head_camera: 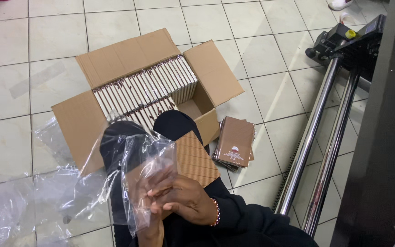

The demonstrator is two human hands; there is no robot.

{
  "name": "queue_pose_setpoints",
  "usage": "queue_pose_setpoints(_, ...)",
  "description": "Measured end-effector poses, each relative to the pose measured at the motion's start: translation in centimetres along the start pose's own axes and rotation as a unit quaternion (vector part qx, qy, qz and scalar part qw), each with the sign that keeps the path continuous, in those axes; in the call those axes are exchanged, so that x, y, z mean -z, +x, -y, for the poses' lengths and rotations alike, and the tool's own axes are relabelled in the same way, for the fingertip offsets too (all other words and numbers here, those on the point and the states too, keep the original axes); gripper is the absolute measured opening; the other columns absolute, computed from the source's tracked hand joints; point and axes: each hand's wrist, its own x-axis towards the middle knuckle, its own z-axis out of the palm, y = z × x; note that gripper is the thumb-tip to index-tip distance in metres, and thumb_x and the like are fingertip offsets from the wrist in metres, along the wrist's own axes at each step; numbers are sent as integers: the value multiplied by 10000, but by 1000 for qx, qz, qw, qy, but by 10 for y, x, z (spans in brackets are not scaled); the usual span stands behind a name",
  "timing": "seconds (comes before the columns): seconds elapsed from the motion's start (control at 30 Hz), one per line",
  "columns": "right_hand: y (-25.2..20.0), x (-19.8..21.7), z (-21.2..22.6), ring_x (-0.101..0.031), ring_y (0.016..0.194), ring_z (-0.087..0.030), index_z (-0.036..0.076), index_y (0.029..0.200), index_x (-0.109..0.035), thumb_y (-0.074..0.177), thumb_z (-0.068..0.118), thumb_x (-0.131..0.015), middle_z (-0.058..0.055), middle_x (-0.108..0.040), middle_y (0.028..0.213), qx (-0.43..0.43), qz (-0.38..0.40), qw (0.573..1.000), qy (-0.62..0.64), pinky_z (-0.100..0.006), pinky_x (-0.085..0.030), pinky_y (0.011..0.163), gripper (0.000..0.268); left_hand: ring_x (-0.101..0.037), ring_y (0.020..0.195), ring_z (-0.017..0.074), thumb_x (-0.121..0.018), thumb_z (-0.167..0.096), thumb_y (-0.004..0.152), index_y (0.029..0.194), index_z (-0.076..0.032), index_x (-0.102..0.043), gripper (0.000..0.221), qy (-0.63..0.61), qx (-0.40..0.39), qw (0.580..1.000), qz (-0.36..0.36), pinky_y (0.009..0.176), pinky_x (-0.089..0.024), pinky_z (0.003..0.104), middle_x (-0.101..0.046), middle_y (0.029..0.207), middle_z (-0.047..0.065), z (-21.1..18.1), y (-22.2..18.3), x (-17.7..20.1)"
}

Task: The person places brown notebooks into clear plastic sleeves, seals the sleeves, and places the packed notebooks into a cardboard box while sitting on the floor.

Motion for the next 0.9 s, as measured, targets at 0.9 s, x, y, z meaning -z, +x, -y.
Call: queue_pose_setpoints(0.9, -13, 9, -28, -569, 799, -163, 47, 914, -638, 1059, 416, -526, -41, -624, 870, -136, -173, 971, 93, -307, -442, 754, 413, -726, 1052, 483, -474, -194, 1090, 1197, 134, -614, 372, -96, -30, 979, -174, 838, -641, 559, -700, 1152, 339, 17, -21, 60)
